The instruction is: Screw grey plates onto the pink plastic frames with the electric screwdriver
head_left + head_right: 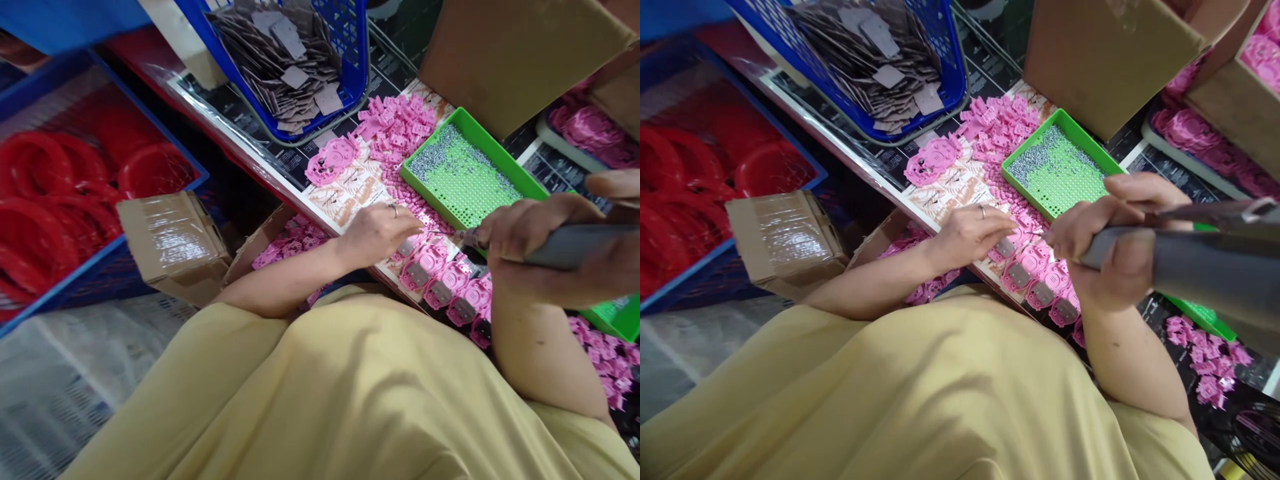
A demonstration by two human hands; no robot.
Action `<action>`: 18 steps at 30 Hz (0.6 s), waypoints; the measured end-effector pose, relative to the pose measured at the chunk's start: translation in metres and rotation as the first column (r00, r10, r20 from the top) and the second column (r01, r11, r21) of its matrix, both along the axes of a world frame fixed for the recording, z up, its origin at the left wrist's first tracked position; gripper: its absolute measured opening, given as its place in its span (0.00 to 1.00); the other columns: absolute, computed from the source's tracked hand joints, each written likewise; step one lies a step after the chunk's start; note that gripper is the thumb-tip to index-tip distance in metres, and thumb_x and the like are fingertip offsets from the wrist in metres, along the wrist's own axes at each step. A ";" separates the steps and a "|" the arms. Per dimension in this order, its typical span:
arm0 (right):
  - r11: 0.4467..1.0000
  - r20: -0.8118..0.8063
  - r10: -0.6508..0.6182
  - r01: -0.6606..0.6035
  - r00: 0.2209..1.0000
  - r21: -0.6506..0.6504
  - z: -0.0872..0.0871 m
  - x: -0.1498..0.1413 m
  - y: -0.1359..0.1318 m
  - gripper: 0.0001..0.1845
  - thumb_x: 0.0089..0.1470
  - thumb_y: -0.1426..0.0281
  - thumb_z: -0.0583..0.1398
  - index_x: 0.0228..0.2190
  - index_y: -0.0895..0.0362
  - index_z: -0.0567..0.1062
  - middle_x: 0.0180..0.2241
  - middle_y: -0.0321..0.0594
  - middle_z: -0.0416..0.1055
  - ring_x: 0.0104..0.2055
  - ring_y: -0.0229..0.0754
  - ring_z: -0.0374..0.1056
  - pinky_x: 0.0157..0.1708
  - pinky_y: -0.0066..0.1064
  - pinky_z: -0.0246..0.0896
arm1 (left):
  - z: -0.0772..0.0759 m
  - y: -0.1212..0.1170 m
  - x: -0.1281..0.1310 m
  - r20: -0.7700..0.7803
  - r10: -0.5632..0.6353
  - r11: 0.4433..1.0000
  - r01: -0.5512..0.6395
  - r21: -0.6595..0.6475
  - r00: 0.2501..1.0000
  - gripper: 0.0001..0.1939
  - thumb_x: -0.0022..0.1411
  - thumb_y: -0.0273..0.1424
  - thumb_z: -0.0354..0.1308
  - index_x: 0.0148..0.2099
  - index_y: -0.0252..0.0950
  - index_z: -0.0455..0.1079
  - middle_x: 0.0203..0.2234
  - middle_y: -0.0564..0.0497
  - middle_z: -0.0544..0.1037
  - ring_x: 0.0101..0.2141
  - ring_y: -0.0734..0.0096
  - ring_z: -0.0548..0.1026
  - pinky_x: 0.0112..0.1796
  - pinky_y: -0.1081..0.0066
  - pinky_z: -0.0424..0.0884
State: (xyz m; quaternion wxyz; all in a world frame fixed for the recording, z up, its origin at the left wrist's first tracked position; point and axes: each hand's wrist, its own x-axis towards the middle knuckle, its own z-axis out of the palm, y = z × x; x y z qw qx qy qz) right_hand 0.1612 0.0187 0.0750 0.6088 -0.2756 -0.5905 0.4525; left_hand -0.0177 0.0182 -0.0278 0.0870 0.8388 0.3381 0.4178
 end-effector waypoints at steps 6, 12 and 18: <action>0.989 -0.102 -0.050 0.064 0.994 0.137 -0.027 -0.008 0.026 0.10 0.59 0.61 0.61 0.39 0.52 0.77 0.16 0.25 0.61 0.15 0.29 0.59 0.17 0.24 0.66 | -0.003 -0.003 0.002 -0.141 0.037 0.999 -0.032 0.033 0.989 0.11 0.69 0.32 0.57 0.34 0.34 0.75 0.34 0.50 0.81 0.39 0.66 0.77 0.39 0.68 0.70; 0.993 -0.038 -0.060 0.064 0.997 0.104 -0.037 -0.016 0.028 0.06 0.56 0.62 0.64 0.33 0.50 0.74 0.14 0.23 0.59 0.12 0.29 0.56 0.12 0.24 0.58 | -0.019 -0.012 0.018 -0.200 -0.065 0.998 0.062 -0.020 0.978 0.15 0.73 0.30 0.49 0.36 0.32 0.74 0.34 0.46 0.81 0.39 0.68 0.77 0.46 0.68 0.72; 0.993 -0.070 -0.058 0.064 0.996 0.095 -0.020 -0.012 0.031 0.11 0.52 0.58 0.66 0.34 0.51 0.77 0.12 0.23 0.61 0.11 0.32 0.56 0.12 0.27 0.60 | -0.014 -0.010 0.016 -0.284 -0.038 0.999 0.035 -0.018 0.958 0.16 0.72 0.30 0.50 0.34 0.32 0.73 0.30 0.47 0.79 0.35 0.67 0.76 0.42 0.68 0.71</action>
